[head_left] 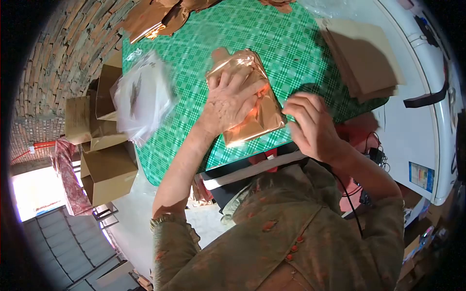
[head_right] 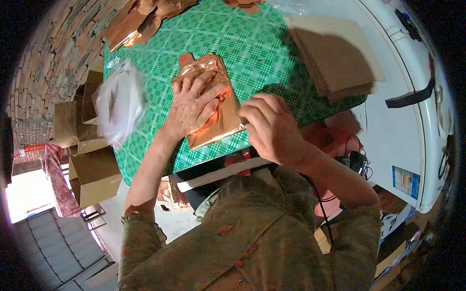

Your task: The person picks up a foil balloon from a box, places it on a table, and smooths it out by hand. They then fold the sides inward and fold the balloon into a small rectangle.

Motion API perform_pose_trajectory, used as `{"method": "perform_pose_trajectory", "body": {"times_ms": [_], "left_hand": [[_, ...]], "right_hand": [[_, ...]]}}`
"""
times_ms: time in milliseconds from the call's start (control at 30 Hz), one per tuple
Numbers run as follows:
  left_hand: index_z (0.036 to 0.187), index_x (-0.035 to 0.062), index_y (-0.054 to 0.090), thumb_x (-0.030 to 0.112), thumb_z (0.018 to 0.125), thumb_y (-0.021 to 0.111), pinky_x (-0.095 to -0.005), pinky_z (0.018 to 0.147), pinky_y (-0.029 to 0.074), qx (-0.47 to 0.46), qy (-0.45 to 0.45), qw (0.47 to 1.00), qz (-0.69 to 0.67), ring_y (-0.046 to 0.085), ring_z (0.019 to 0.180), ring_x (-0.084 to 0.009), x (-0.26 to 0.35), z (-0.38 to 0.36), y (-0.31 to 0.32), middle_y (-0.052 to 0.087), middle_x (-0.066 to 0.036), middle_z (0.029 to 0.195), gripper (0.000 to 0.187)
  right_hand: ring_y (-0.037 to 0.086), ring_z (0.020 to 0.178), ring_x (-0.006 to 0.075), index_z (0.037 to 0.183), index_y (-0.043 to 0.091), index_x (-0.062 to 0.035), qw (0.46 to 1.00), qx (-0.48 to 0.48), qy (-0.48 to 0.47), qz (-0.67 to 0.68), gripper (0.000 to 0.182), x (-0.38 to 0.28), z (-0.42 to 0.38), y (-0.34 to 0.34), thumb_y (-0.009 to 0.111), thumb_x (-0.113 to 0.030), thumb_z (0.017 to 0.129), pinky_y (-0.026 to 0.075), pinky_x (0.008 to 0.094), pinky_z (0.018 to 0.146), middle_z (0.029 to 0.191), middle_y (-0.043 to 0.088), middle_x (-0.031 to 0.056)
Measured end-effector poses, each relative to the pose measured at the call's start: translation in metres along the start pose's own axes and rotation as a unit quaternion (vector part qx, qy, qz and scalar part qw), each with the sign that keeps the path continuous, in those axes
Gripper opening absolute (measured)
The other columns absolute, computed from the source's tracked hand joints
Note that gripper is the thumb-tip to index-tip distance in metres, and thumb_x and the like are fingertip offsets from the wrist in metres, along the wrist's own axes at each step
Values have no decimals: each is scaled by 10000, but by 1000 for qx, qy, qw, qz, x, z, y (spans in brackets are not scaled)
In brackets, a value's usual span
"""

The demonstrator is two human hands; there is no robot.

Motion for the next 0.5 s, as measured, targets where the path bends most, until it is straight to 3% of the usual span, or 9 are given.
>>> {"method": "perform_pose_trajectory", "body": {"times_ms": [67, 167, 200, 400, 500], "left_hand": [[1469, 332, 647, 354, 1021, 556, -555, 1134, 300, -3, -5, 1000, -8, 417, 1411, -367, -1, -1, 1, 499, -113, 1552, 458], [1474, 337, 642, 348, 1009, 576, -555, 1135, 308, 1, -6, 1000, -12, 420, 1412, -365, 0, -1, 0, 499, -107, 1557, 470], [1475, 337, 640, 346, 1006, 583, -555, 1136, 310, 3, -6, 1000, -13, 421, 1412, -363, -1, -1, 0, 500, -104, 1558, 473], [1480, 325, 628, 329, 989, 619, -547, 1153, 316, 13, -3, 1000, -23, 422, 1418, -352, -2, -2, 3, 503, -83, 1557, 491], [1484, 328, 623, 341, 986, 624, -554, 1167, 305, 22, 1, 1000, 1, 410, 1433, -358, -2, -4, 4, 494, -83, 1564, 498]], "right_hand": [[499, 1390, 350, 1381, 590, 42, 998, 9, -34, -61, 561, -9, 14, 11, 715, -239, 912, 333, 548, 1193, 1407, 605, 205], [378, 1534, 363, 1500, 503, 56, 993, -71, -11, -90, 810, -17, 16, 31, 749, -428, 898, 220, 577, 1275, 1564, 500, 232], [295, 1592, 356, 1544, 457, 71, 989, -115, 11, -91, 973, -15, 11, 38, 747, -562, 865, 137, 602, 1299, 1648, 410, 236], [306, 1582, 358, 1525, 479, 72, 984, -133, 20, -114, 979, -19, 7, 38, 753, -590, 858, 122, 624, 1290, 1632, 432, 228], [296, 1582, 380, 1519, 487, 71, 972, -185, 27, -141, 986, -31, 6, 31, 773, -590, 846, 125, 625, 1290, 1633, 433, 221]]}}
Point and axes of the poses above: each hand's wrist, its own z-axis towards the middle knuckle, its own y-axis out of the palm, x = y × z, the point moved 6 cm from there along z, towards the middle knuckle
